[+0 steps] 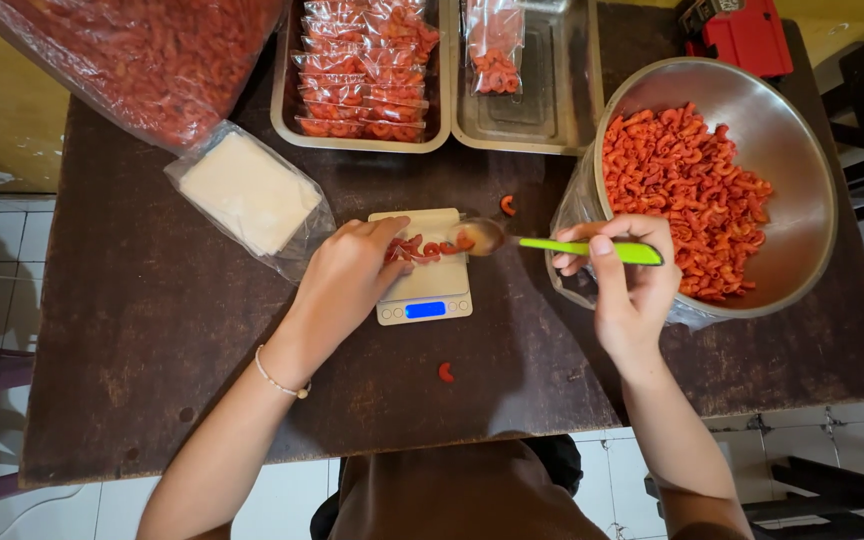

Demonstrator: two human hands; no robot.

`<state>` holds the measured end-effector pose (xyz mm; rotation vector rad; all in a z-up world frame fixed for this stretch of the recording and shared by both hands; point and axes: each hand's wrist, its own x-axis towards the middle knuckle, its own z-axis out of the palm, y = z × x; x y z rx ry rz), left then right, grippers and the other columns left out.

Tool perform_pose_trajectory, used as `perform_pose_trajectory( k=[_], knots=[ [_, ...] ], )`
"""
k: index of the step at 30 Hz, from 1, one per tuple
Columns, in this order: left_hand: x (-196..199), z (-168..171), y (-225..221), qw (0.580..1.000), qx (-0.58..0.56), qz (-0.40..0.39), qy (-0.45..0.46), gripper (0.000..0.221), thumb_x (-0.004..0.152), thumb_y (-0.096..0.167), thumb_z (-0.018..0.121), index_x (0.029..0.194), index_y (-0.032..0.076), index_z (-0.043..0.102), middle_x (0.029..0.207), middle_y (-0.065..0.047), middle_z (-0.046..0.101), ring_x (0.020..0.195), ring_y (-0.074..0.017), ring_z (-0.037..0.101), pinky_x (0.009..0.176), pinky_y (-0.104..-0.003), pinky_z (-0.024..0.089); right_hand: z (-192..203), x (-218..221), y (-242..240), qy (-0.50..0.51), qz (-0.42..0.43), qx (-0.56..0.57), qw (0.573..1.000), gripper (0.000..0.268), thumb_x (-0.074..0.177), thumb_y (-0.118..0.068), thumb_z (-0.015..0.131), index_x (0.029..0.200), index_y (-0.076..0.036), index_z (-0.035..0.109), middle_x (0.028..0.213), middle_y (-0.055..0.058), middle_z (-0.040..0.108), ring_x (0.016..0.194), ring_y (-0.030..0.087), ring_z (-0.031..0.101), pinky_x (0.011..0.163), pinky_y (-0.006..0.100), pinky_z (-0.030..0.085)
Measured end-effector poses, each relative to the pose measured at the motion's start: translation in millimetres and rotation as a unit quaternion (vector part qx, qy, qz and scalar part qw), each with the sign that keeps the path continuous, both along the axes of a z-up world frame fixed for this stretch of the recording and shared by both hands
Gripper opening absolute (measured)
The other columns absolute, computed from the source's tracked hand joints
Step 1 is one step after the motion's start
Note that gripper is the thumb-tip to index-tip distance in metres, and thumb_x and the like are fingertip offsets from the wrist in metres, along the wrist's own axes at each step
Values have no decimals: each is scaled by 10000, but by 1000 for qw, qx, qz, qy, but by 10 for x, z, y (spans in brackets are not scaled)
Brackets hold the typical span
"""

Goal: Packaging small red snacks into plastic bags and weighing them on a digital scale.

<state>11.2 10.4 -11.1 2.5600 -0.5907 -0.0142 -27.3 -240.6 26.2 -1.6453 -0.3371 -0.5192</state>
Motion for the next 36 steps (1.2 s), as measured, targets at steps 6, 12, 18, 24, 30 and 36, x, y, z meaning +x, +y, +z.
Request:
perform_pose_trajectory(
  k=[6,12,18,24,30,36],
  knots=[
    [-4,-5,-2,1000,8,-5,-1,425,764,192,667,1162,89,558,981,-92,632,957,-255,593,752,-368,515,-16,0,29,-27,-14,-7,1000,92,936,-18,428,953,59,379,816,273,586,603,258,619,554,300,537],
    [-6,6,-8,1000,10,-2,11,432,770,213,662,1171,90,556,1011,-100,627,978,-257,585,761,-377,510,49,-60,-41,-70,-58,-37,995,115,947,-53,429,963,45,370,832,278,586,607,255,612,560,291,530],
    [-55,68,-35,998,-39,-22,-42,485,734,146,672,1177,26,516,1259,-155,513,1051,-319,501,726,-446,486,26,-61,-307,-268,-183,-92,942,205,971,-118,495,921,50,390,779,276,551,671,349,640,483,336,582],
    [-180,320,-76,985,-59,-163,-15,277,690,106,718,958,137,657,962,-17,592,917,-220,592,733,-393,496,-97,-51,-601,-298,-255,-165,905,181,993,-88,496,942,78,448,877,290,560,636,314,617,519,351,580],
    [-419,103,-224,949,23,-307,59,238,680,210,760,892,140,675,775,-8,575,735,-223,570,579,-379,444,-30,-67,-433,-258,-308,-147,904,250,996,-137,493,926,94,426,844,299,552,590,324,581,519,356,532],
    [-490,-238,-301,952,70,-298,1,83,729,79,660,713,160,664,680,-28,517,572,-261,516,507,-393,399,-60,-64,-425,-259,-307,-137,906,281,996,-167,495,910,91,422,827,297,556,536,314,567,476,337,511]
  ],
)
